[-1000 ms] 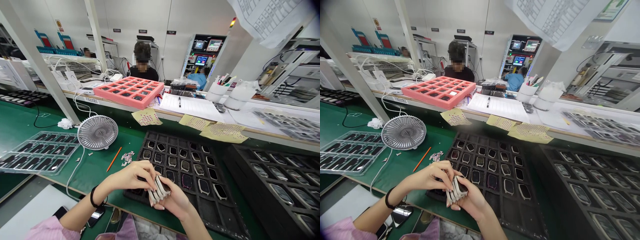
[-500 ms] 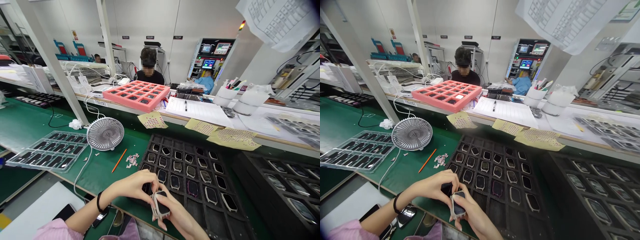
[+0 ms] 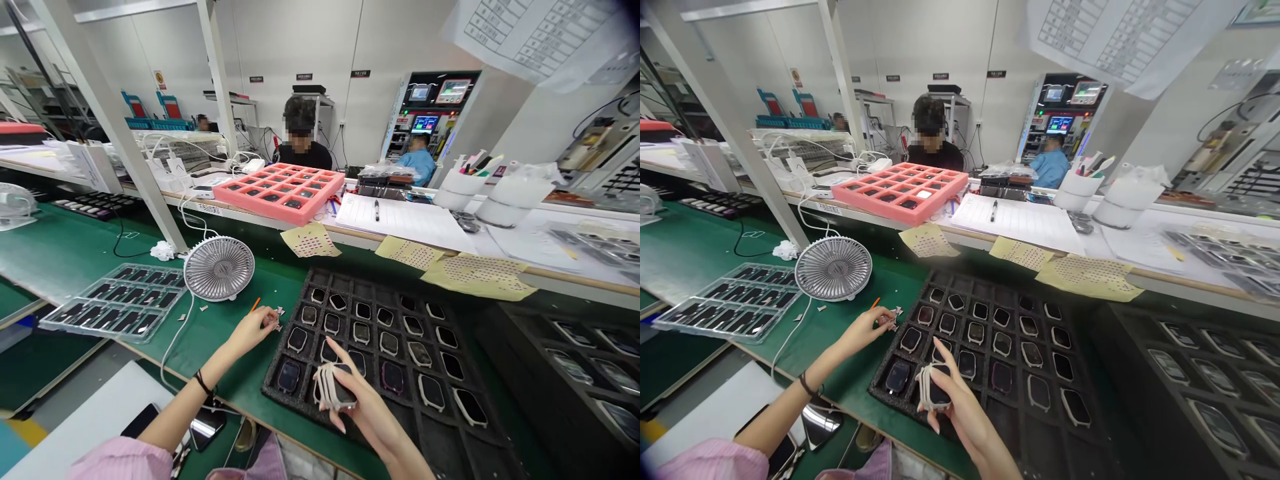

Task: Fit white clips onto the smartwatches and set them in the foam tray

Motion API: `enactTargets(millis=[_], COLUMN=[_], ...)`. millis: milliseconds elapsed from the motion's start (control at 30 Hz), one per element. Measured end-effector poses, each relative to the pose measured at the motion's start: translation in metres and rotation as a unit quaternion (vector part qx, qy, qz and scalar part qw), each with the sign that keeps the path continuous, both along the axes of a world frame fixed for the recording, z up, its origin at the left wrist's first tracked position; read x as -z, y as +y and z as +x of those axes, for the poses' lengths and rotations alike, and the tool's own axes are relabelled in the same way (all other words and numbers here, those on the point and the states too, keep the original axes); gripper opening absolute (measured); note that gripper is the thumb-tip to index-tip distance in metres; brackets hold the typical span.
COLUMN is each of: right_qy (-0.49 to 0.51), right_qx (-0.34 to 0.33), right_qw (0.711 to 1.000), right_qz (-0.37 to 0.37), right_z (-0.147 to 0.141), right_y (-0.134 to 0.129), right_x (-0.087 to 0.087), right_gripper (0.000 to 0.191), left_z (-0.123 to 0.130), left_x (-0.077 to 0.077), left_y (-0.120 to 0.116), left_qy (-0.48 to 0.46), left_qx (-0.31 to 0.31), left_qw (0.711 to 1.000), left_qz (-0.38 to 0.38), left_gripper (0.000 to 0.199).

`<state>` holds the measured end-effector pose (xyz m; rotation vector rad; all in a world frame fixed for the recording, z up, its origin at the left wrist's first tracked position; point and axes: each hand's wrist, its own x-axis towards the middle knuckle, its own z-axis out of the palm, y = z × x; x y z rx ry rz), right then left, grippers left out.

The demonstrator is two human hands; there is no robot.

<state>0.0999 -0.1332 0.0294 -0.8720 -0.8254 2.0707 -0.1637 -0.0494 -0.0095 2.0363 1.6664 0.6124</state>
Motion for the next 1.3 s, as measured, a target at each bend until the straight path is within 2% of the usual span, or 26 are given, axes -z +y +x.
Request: enactTargets(millis=[100,200,600,700,767,800,867,933,1000,1100,1300], right_qy=[-0.011,-0.016,-0.001,-0.003,-0.008,-0.012,-0.023,-0.048,-0.086,-0.126,-0.144], right_qx=[0.037,0.057,0.109,0.143,0.19,0.218,0.268,0.313,0.354,0.389,0.39], right_qw=[0.999,0.998,0.993,0.986,0.974,0.964,0.942,0.917,0.892,0.864,0.855], right_qz=[0.009,0.017,0.051,0.082,0.126,0.151,0.201,0.241,0.269,0.293,0.311], right_z=[0.006,0.007,0.004,0.001,-0.005,-0.009,-0.017,-0.026,-0.032,-0.034,-0.033], right_y=[0.003,0.003,0.009,0.008,0.008,0.007,0.005,0.003,0.0,-0.003,-0.003], right_x=[-0.004,-0.004,-0.008,-0.007,-0.002,0.001,0.008,0.014,0.019,0.022,0.017], right_gripper=[0.081,0.079,0.071,0.066,0.064,0.063,0.062,0.061,0.062,0.063,0.06], left_z=[0.004,0.007,0.008,0.014,0.027,0.037,0.062,0.089,0.11,0.126,0.127], left_x=[0.018,0.026,0.019,0.005,-0.014,-0.025,-0.046,-0.064,-0.074,-0.078,-0.075], left_y=[0.002,0.005,0.009,0.006,-0.003,-0.011,-0.029,-0.048,-0.061,-0.069,-0.071], left_qy=[0.072,0.092,0.111,0.103,0.042,-0.02,-0.142,-0.242,-0.321,-0.382,-0.424], left_qx=[-0.016,-0.021,0.013,0.0,-0.009,-0.005,0.003,0.022,0.053,0.066,0.039], left_qw=[0.997,0.995,0.994,0.995,0.997,0.992,0.964,0.93,0.91,0.896,0.887], left_qz=[0.011,-0.004,-0.024,-0.005,0.064,0.122,0.226,0.276,0.258,0.217,0.181], left_gripper=[0.014,0.015,0.022,0.023,0.024,0.023,0.024,0.021,0.018,0.014,0.012])
